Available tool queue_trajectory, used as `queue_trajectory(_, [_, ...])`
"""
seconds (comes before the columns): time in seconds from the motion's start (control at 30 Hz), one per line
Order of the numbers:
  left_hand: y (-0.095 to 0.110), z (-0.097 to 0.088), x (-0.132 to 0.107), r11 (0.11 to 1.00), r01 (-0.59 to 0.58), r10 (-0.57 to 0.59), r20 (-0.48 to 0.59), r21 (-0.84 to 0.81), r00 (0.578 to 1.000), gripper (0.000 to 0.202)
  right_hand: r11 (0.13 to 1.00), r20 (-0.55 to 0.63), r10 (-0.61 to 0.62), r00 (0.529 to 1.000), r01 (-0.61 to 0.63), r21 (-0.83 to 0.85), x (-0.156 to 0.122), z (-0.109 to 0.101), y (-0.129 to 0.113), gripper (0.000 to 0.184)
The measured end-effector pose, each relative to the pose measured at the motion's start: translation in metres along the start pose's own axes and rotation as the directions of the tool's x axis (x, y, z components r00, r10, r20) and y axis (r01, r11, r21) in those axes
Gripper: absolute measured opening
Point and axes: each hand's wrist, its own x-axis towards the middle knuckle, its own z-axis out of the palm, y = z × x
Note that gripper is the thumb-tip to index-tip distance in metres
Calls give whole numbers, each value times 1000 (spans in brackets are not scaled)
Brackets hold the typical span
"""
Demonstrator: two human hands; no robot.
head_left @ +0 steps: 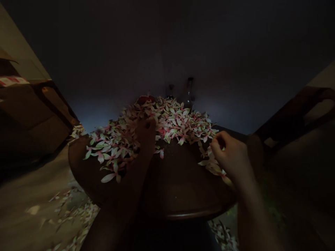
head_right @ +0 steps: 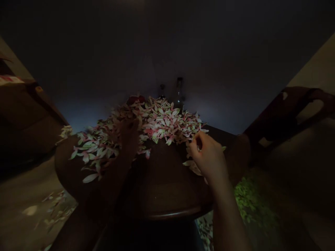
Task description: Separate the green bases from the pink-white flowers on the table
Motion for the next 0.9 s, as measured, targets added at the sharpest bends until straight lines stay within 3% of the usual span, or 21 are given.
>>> queue_trajectory(0.03, [2, 2, -3, 1000, -24, 24, 8, 15, 1000, 31, 995, 93, 17, 995, -7, -98, -4, -4, 4, 8])
queue_trajectory(0.1, [5, 5, -7, 997, -62, 60, 35, 46, 998, 30, 979, 170, 48, 984, -13, -204, -7, -5, 6, 11])
queue_trajectory(0.17, [9, 6, -10, 993, -96, 90, 85, 74, 992, 29, 988, 151, 21, 988, 2, -154, -4, 0, -2, 17])
queue_trajectory(0.23, [11, 5, -12, 987, -127, 115, 121, 94, 986, 28, 999, 115, -42, 992, 41, 9, 8, 11, -18, 20])
queue_trajectory(0.3, [14, 4, -13, 978, -163, 143, 154, 129, 978, 30, 975, 116, -107, 987, 80, 209, 24, 32, -38, 24])
queue_trajectory(0.4, [16, 3, -13, 948, -246, 195, 240, 201, 951, 31, 872, 159, -201, 967, 103, 478, 44, 75, -56, 30])
queue_trajectory(0.5, [14, 3, -11, 908, -339, 235, 372, 245, 898, 30, 786, 192, -189, 963, 31, 617, 50, 118, -50, 31])
queue_trajectory(0.57, [10, 3, -10, 899, -354, 215, 447, 256, 868, 31, 768, 205, -166, 965, -5, 641, 47, 134, -39, 32])
queue_trajectory(0.77, [0, 8, -9, 918, -359, 216, 546, 170, 810, 27, 717, 215, -126, 968, -61, 694, 40, 136, -20, 37])
queue_trajectory(0.9, [-1, 10, -10, 938, -328, 221, 531, 114, 818, 28, 665, 222, -87, 971, -109, 739, 41, 135, -20, 33])
